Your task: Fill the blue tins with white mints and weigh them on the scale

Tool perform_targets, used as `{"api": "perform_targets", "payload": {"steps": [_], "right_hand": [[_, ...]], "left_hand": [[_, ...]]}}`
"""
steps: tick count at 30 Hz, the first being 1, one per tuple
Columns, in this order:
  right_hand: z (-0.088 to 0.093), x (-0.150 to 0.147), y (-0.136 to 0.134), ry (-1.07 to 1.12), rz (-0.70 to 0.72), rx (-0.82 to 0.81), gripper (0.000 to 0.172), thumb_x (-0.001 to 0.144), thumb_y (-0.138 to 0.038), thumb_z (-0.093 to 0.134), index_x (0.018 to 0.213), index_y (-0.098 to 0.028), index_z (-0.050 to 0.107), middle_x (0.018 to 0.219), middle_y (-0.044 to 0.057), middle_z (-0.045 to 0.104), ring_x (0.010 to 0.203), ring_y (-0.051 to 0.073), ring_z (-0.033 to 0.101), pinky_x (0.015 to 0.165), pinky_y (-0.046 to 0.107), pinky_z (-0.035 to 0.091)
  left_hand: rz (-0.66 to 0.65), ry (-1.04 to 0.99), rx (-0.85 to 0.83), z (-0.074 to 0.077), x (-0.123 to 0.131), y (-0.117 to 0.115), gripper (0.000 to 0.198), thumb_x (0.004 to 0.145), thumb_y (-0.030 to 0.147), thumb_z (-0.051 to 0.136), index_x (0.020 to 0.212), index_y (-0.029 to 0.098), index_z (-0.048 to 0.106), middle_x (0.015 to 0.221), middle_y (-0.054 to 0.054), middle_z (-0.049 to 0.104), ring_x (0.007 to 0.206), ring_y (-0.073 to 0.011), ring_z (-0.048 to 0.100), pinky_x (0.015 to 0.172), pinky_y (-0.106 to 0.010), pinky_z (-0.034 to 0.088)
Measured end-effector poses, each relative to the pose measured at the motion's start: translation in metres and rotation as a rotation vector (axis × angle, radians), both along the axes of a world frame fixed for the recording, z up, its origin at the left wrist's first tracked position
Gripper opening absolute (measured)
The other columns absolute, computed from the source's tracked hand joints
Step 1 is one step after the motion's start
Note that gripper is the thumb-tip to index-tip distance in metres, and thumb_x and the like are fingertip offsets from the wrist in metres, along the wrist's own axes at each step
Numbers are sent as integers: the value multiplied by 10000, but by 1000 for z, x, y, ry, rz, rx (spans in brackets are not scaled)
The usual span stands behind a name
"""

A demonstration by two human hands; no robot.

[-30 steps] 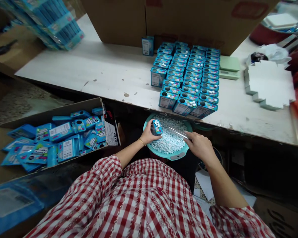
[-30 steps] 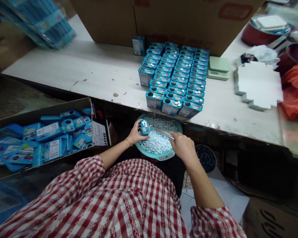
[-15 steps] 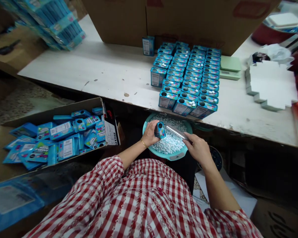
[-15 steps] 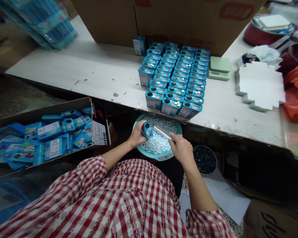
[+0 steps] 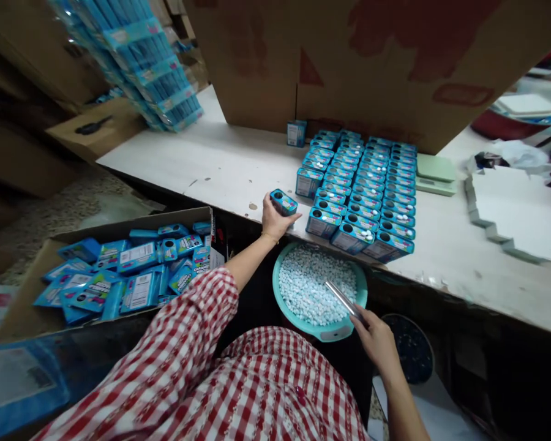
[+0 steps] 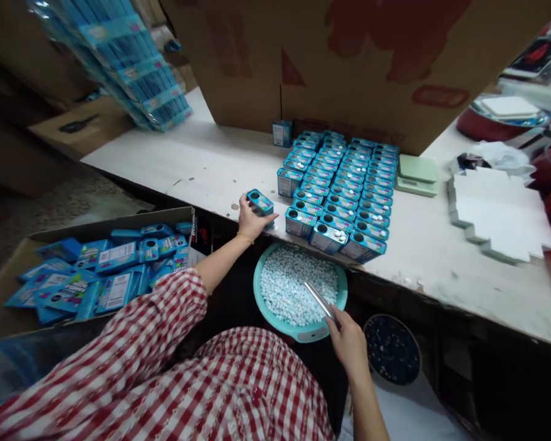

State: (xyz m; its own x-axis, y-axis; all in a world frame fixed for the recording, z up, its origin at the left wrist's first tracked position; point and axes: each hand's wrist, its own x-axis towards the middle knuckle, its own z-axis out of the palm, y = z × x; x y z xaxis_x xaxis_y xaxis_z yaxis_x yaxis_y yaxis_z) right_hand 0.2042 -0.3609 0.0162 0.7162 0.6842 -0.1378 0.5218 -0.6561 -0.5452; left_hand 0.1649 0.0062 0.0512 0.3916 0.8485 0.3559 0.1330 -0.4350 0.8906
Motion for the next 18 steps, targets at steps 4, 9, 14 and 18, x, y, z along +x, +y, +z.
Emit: {"api": "perform_targets", "payload": {"steps": [4,9,14,18], "right_hand": [[-2,-8,-4,92,-24,-8,449,824,-468,441,1125,-192,627,1109,73,658,967,236,634,808,340,511],[-10,-9,-1,127,27,-11,467,784,-512,468,1076,-200,656,1094,77,664,965,248,636,823,345,515],[-24,-5,19,100,134,-40,530,747,-576,493,1076,-193,657,1099,85,661,1003,263,619,815,330,521],[-21,-12,31,119,179,-63,578,753,-586,487,1122,-166,633,1143,100,638,1037,265,602,865,341,499]], "left_hand": [[6,54,-47,-1,54,26,1149,400,366,867,1322,149,216,1284,-194,379,1248,-339,378,1042,-459,326],[-35,55,-92,-1,65,23,1124,409,354,869,1317,145,240,1282,-206,372,1249,-339,368,1023,-447,325],[-58,156,-322,-2,61,21,876,493,409,830,1205,155,385,1149,-190,538,1097,-295,521,913,-401,403],[-130,229,-461,-8,78,14,635,602,362,780,1125,148,491,1027,-168,624,981,-270,589,847,-383,437]]}}
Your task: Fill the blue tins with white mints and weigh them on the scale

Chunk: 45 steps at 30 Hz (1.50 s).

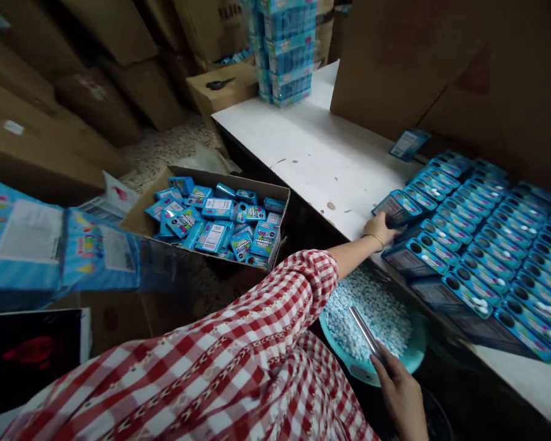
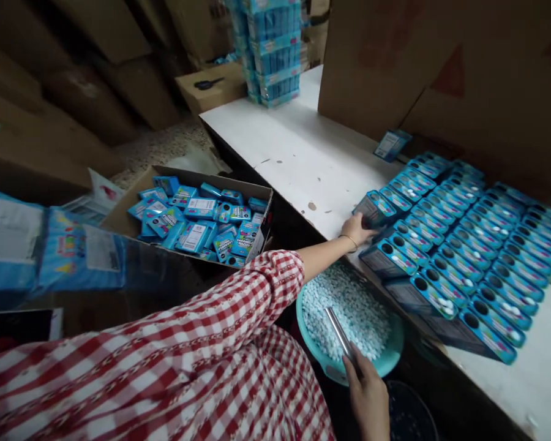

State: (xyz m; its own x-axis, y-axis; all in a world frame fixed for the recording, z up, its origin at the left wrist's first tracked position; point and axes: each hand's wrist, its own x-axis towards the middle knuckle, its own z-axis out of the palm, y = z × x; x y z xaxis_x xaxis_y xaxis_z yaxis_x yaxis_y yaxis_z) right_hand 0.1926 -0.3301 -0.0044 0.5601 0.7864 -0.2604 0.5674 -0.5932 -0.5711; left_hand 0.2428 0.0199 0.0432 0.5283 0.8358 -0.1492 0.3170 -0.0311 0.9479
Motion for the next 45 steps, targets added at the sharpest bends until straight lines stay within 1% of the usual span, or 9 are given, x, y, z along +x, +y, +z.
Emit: {"api": "perform_targets", "payload": {"steps": [5,11,16,21,26,32,37,42,45], "right_hand": [[3,-9,-14,11,-67,-30,574,726,-591,514,1106,-182,645,1122,94,649,1023,269,609,846,331,508],[-13,-2,-25,57,-140,-43,619,686,-612,526,1108,-175,645,1111,87,656,1050,277,594,890,345,488],[-12,9,-4,-5,-125,15,633,668,-627,515,1074,-165,664,1081,107,666,1019,298,606,883,394,485],[-4,14,5,-23,-156,67,654,661,-635,510,1082,-157,659,1111,108,653,1067,296,580,923,386,458],[-13,15,-7,16,-143,36,644,681,-623,504,1123,-174,636,1152,92,634,1092,285,566,945,393,438],[-30,24,-10,-60,-102,31,632,692,-621,478,1109,-178,647,1096,91,662,1025,283,604,843,372,494],[-23,23,-3,-218,-9,-37,496,767,-518,448,1100,-209,649,1042,75,683,909,253,644,731,346,511],[-4,19,-11,-320,23,-151,400,862,-389,404,1155,-202,602,1109,72,653,931,223,629,732,316,485],[8,19,-17,-328,-5,-273,402,885,-374,381,1202,-209,564,1129,78,636,922,217,625,712,295,464]], "left_hand": [[-252,-244,211,2,-35,-2,319,749,241,628,1057,179,574,1050,-92,622,1014,-196,572,927,-329,421],[329,57,443,-11,-229,48,630,634,311,717,1171,121,448,1262,-176,459,1221,-276,412,1028,-413,322],[205,501,93,-36,-320,76,784,502,518,756,1104,95,487,1218,-219,516,1186,-354,454,957,-406,369],[198,624,23,-42,-326,65,367,683,486,606,792,137,574,970,-156,642,1087,-341,534,881,-391,402],[227,567,73,-40,-346,47,579,502,249,763,1013,142,511,978,-84,617,943,-243,589,806,-349,450],[309,-12,330,10,-352,20,625,592,237,714,1156,175,453,1107,-65,572,1007,-199,564,886,-341,457],[19,-122,290,37,-327,-25,523,648,311,688,1115,203,479,1040,-38,602,928,-191,591,853,-338,478],[-278,201,397,5,-296,-89,393,625,278,658,986,221,515,899,-32,582,815,-204,577,762,-348,476],[-679,304,395,-19,-288,-119,405,612,281,646,1006,229,568,902,-56,592,824,-233,566,781,-374,455]]}}
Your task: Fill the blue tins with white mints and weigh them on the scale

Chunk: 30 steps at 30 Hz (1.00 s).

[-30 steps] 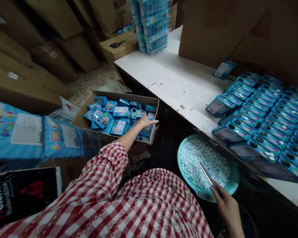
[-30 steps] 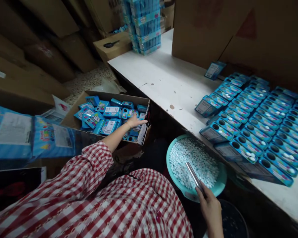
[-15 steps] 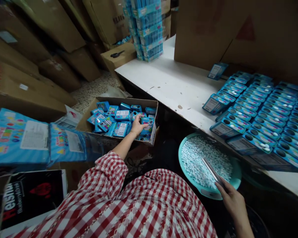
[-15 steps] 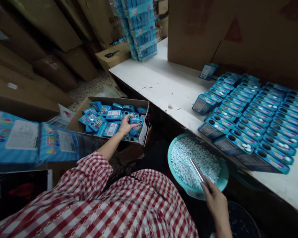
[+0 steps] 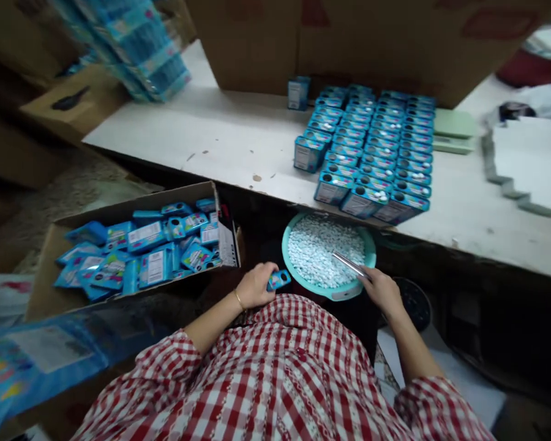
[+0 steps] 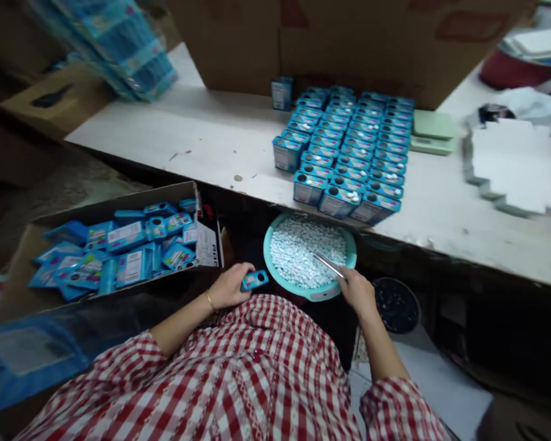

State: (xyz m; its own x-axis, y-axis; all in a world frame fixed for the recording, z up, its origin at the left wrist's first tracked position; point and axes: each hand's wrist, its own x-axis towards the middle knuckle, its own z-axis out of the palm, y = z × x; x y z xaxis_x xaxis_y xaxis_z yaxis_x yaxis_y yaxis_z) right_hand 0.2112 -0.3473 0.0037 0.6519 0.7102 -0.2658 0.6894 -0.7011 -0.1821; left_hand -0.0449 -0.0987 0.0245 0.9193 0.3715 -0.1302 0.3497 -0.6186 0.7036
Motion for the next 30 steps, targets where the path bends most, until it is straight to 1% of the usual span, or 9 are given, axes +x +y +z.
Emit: {"api": "perform_targets", "payload": {"steps": [3,6,8,11,15,20,25,28,30], "right_hand": [[14,-1,-3,-18,-22,-122,389,897,-361,367,1217,-234,546,1066,79,642,846,206,636,662,276,442],[24,-2,-2,-19,-6,-207,363,897,-327,370,1187,-217,558,1009,97,641,809,200,637,661,278,436],[22,-4,7,12,-25,-220,348,890,-295,384,1170,-192,563,1013,116,636,821,204,634,689,292,441],[2,-10,35,118,-101,-164,342,867,-258,435,1171,-170,565,1069,136,625,896,233,620,743,317,446],[-35,-15,81,206,-113,-44,365,886,-268,415,1217,-187,546,1183,108,597,1050,231,561,845,300,422],[-54,-3,84,327,-127,103,356,852,-285,482,1175,-177,585,1164,80,624,1063,227,563,878,304,427],[-42,14,56,433,-103,306,345,805,-238,514,1129,-157,599,1084,57,661,994,180,598,865,282,451],[-19,22,45,483,-89,490,339,773,-262,541,1082,-149,626,1049,72,672,966,210,610,861,324,458],[4,26,43,461,-57,507,340,767,-289,554,1073,-163,635,1056,70,671,969,217,611,867,328,453]], "left_hand": [[-325,80,-293,-13,5,-3,562,569,347,696,1110,255,575,1034,-54,614,942,-246,567,864,-372,433],[-405,199,-662,-16,9,14,751,563,407,719,1265,304,472,1117,-8,607,1004,-232,581,870,-351,451],[-423,259,-733,-15,9,27,829,542,410,752,1301,307,434,1152,-6,592,1047,-239,570,912,-370,433],[-392,211,-649,-13,11,36,925,462,374,817,1297,248,439,1239,-59,525,1159,-274,489,1005,-403,354],[-154,22,-606,-14,27,33,963,502,375,811,1318,226,322,1301,-106,437,1188,-274,451,996,-425,372],[16,-185,-404,-28,64,26,958,483,349,816,1279,172,313,1219,-124,479,1136,-284,489,988,-445,385],[27,-267,-257,-39,90,21,960,494,352,804,1302,164,322,1261,-135,461,1183,-302,456,1031,-457,338],[22,-268,-115,-36,103,16,947,491,357,798,1297,166,340,1266,-138,452,1195,-317,439,1036,-472,328],[-5,-272,-33,-34,111,12,937,497,351,789,1297,162,342,1264,-141,455,1193,-322,437,1036,-479,324]]}}
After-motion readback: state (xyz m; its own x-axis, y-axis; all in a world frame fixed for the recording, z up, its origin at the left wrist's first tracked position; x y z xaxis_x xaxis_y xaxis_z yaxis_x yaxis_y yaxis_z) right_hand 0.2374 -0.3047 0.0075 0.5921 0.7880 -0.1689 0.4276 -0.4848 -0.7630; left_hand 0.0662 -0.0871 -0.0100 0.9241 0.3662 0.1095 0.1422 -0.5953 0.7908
